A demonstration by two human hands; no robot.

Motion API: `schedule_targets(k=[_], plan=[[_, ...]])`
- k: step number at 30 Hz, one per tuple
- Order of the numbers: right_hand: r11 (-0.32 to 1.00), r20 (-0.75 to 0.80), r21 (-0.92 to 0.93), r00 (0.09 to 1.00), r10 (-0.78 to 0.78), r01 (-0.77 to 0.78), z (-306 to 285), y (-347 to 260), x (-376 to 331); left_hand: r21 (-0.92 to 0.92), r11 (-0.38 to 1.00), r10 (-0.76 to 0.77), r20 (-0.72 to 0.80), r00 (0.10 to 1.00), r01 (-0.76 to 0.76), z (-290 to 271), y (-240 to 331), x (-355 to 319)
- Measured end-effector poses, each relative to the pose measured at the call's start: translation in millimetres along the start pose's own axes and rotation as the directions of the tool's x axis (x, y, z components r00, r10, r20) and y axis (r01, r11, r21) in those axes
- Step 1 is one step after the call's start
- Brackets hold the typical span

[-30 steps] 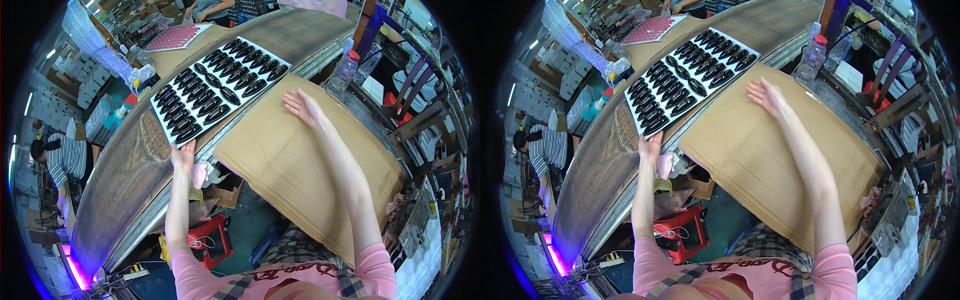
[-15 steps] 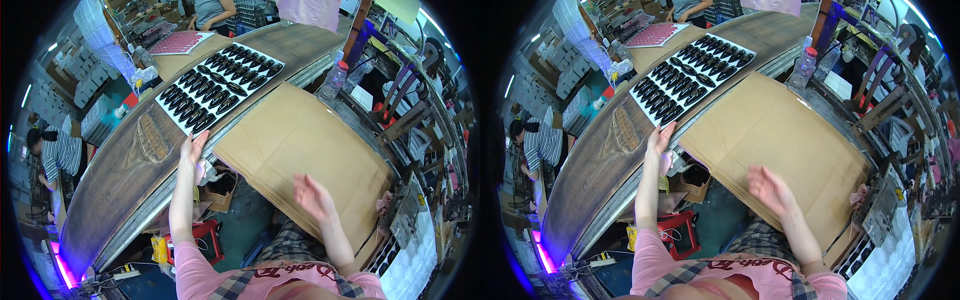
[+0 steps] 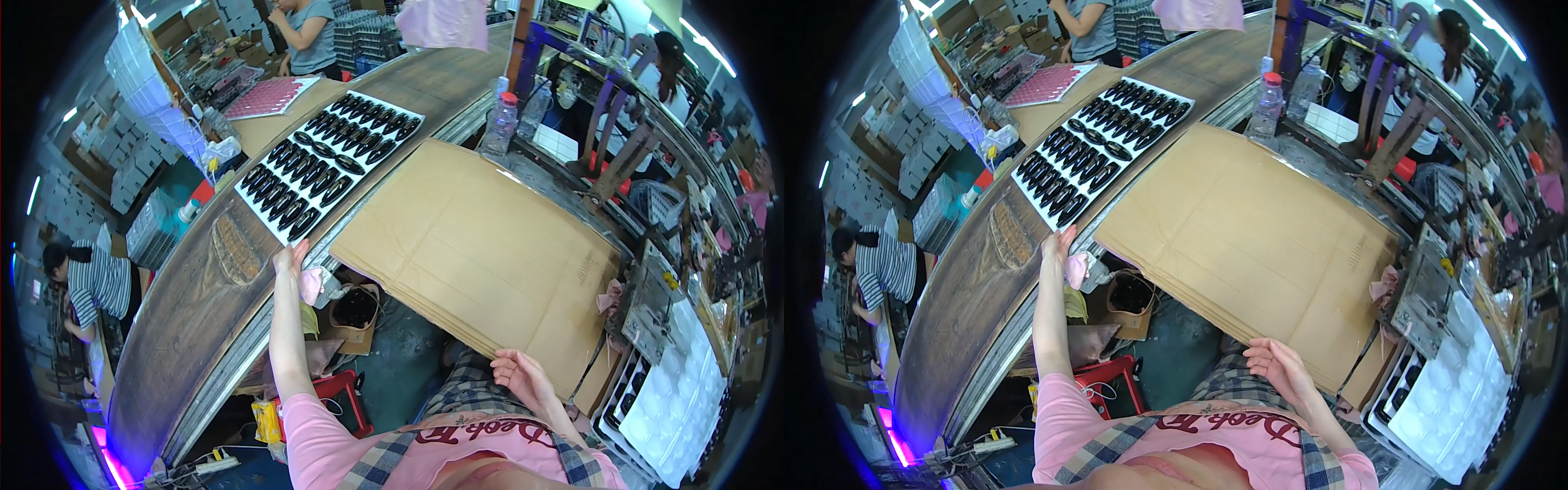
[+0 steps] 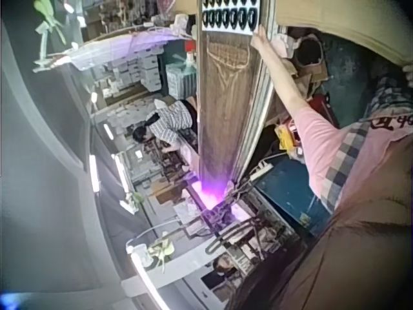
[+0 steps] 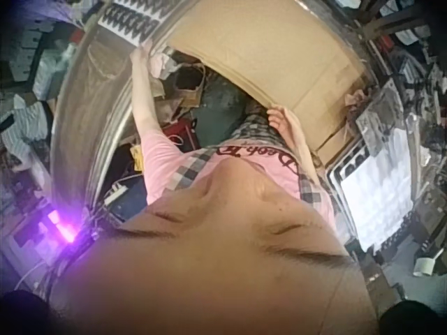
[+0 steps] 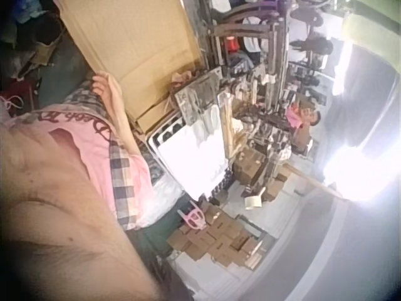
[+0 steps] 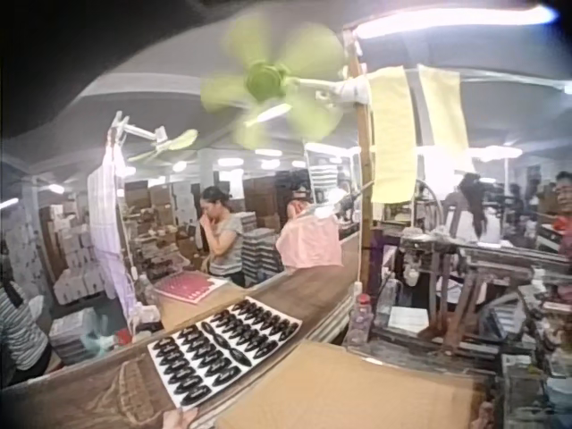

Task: The person is manually placing small black parts into white plastic sorting trays at a factory workbench.

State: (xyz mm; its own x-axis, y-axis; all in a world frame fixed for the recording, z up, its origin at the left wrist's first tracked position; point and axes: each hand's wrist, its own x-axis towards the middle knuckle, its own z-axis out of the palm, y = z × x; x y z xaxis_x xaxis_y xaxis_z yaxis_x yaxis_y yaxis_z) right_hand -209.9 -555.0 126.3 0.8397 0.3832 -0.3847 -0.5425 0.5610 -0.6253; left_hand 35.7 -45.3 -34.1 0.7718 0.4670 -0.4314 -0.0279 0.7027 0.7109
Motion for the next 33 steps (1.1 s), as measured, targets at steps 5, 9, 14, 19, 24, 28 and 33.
schedule_targets(k=[5,9,14,19,24,28,33], plan=[[0.997,-0.064,-0.045,0.996,-0.061,0.058,-8,5,-21,0.042,0.999,0.006,0.009,1.0,-0.006,-6,-16,25],[0.994,-0.073,-0.099,0.996,-0.055,0.048,-13,-5,-46,0.045,0.995,-0.091,0.185,0.978,0.084,-61,6,64],[0.979,-0.205,-0.152,0.964,-0.167,0.137,-48,-11,-96,0.385,0.893,0.361,-0.302,0.882,-0.233,-36,-10,63],[0.925,-0.414,-0.345,0.859,-0.302,0.159,-35,-17,-153,0.434,0.316,0.906,0.127,0.404,-0.844,140,-55,-190],[0.727,-0.586,-0.599,0.435,-0.684,0.335,-40,-4,-205,0.135,0.551,0.507,0.729,0.459,-0.823,237,-140,-376],[0.625,-0.733,-0.575,0.008,-0.681,0.528,-67,6,-254,-0.037,0.633,0.323,0.921,0.22,-0.773,248,-196,-448],[0.559,-0.852,-0.472,-0.188,-0.489,0.682,-88,-9,-308,-0.014,0.737,0.137,0.982,0.129,-0.676,255,-225,-514]])
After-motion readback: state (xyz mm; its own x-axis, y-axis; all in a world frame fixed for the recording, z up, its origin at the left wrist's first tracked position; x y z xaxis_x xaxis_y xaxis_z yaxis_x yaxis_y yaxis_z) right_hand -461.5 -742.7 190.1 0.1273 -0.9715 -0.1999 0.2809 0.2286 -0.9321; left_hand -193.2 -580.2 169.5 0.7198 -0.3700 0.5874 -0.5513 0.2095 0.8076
